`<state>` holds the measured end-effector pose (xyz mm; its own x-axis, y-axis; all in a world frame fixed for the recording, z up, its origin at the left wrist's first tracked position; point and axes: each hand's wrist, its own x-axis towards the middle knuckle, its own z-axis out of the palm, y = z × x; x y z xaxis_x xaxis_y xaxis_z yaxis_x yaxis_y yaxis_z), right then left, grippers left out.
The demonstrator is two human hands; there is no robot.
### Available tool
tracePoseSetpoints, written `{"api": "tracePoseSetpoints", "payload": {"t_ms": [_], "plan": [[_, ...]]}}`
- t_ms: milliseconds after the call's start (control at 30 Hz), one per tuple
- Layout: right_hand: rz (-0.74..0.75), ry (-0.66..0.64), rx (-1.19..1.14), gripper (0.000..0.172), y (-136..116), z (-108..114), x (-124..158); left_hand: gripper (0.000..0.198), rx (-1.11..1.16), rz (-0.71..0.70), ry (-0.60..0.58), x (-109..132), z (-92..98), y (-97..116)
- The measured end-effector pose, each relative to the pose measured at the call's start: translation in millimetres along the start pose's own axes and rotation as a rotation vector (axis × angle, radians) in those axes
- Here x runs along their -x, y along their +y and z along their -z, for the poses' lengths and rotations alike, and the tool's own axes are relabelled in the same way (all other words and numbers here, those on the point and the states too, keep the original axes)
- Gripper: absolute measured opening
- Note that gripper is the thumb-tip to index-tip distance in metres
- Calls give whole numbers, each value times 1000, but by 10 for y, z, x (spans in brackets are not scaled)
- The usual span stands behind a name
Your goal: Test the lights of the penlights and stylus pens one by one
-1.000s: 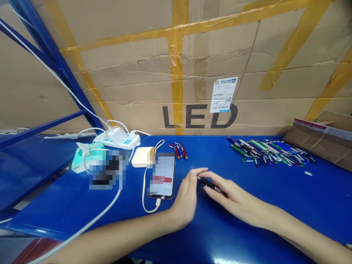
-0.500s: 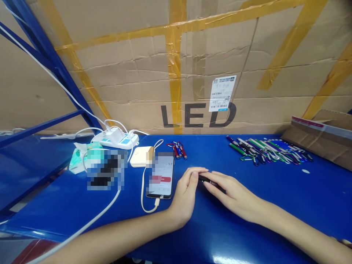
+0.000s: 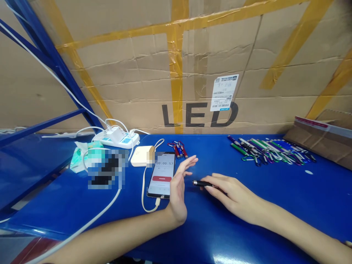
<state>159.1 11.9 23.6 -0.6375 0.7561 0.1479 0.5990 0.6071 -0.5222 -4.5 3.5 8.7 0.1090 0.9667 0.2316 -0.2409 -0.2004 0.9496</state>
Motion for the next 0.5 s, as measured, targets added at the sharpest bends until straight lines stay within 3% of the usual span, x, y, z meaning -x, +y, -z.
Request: {"api": "tracePoseSetpoints", "payload": {"t_ms": [500], "plan": [[38,-45,51,30,-34,-2,7,52,-47,18,-32,-4,7,-14]]}}
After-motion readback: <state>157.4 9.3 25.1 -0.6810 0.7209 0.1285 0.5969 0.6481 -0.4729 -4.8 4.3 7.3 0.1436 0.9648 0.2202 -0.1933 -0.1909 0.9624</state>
